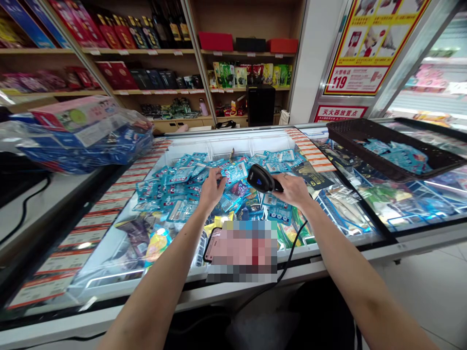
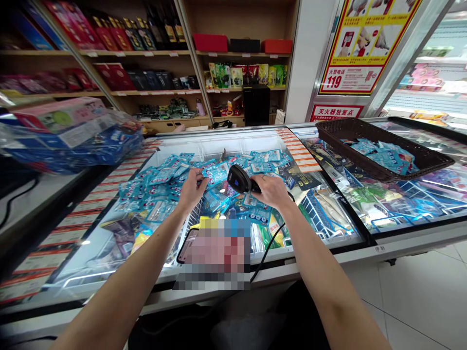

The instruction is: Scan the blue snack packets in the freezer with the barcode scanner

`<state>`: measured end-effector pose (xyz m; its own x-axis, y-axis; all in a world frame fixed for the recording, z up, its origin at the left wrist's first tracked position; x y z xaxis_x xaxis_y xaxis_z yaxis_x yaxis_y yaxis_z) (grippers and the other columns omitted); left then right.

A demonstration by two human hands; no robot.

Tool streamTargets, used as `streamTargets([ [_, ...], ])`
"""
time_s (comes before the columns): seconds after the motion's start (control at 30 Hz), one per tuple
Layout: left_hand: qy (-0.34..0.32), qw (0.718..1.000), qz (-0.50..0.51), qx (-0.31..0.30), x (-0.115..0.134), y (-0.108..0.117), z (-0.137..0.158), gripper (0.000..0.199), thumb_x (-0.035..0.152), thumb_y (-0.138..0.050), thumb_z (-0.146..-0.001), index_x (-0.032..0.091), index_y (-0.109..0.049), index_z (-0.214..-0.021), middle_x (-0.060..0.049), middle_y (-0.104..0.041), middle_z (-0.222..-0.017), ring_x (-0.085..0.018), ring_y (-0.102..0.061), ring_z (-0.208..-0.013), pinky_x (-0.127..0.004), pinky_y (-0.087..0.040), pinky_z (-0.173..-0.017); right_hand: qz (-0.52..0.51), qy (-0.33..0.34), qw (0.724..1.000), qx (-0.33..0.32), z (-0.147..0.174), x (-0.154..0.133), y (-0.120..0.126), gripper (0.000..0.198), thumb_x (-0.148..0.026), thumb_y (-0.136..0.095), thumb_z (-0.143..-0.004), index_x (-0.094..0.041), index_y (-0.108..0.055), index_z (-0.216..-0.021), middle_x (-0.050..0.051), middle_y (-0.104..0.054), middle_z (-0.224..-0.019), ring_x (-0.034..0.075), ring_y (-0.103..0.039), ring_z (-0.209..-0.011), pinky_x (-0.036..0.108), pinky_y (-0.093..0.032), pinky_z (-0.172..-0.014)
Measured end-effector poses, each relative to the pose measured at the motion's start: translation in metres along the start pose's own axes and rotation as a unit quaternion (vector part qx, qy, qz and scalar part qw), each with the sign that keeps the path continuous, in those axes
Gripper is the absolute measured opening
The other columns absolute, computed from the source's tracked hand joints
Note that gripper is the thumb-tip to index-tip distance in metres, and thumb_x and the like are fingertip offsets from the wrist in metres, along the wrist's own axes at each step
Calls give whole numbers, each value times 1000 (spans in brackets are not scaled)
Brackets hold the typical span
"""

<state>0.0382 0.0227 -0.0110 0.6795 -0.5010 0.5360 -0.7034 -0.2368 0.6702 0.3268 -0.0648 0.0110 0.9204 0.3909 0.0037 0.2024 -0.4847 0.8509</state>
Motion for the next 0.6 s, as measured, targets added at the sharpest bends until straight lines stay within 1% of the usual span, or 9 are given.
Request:
streamTargets([
  [0.17,-9,1000,2,4,2,0,0,38,39,-46,-87,18,-41,-118,-4,-65,-85,-16,-62,-73,-28,-47,-68,3,5,1000,5,0,1,-2,39,-39,-53,-84,-18,-56,-117,7,-68,-95,21,-63,-83,28,-39,-66],
  [0.23,-18,1000,7,19,4,1,1,36,38,-47,-88,18,-41,-117,-4,-64,-85,-15,-62,-74,-28,-47,-68,0,4,1000,13,1,3,-3,39,-39,-52,-85,-18,-56,-118,6,-68,-95,21,-63,-83,28,-39,-67],
  [0.3,-23,998,8,59,7,3,2,35,37,-47,-88,18,-42,-117,-4,-63,-88,-14,-61,-73,-27,-47,-69,-2,-1,1000,24,1,4,-4,40,-40,-52,-85,-18,-57,-118,6,-69,-96,21,-63,-84,28,-40,-68],
  [0.37,-18,993,4,113,10,6,4,36,37,-45,-89,17,-40,-118,-5,-61,-89,-13,-59,-71,-27,-47,-66,-1,-7,999,35,2,5,-4,39,-39,-53,-84,-19,-57,-118,6,-69,-97,21,-63,-85,28,-40,-69],
  [0.43,-12,988,-7,157,14,10,7,38,37,-43,-90,16,-38,-122,-5,-59,-85,-13,-56,-68,-26,-46,-64,0,-15,999,43,3,5,-5,39,-38,-53,-84,-19,-57,-117,6,-69,-97,21,-64,-85,28,-40,-69],
  [0.5,-8,983,-21,180,16,13,9,41,36,-40,-91,14,-35,-125,-3,-55,-78,-13,-54,-65,-26,-45,-63,1,-22,999,45,4,5,-5,39,-38,-53,-84,-19,-58,-117,5,-69,-97,21,-64,-85,28,-41,-69],
  [0.6,3,980,-38,194,17,16,12,42,34,-37,-92,13,-34,-128,-2,-53,-73,-14,-54,-63,-27,-45,-64,4,-29,999,45,5,5,-5,40,-40,-54,-83,-19,-58,-117,5,-70,-96,21,-64,-84,27,-40,-68],
])
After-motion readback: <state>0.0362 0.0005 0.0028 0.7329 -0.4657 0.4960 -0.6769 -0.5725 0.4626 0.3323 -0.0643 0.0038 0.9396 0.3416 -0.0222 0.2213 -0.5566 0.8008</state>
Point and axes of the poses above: each hand's wrist, its own z-axis away from the middle knuckle, its own y-axis out of the back of the hand, x = y × z, the point moved 1 cm from there along -z, towards the middle knuckle
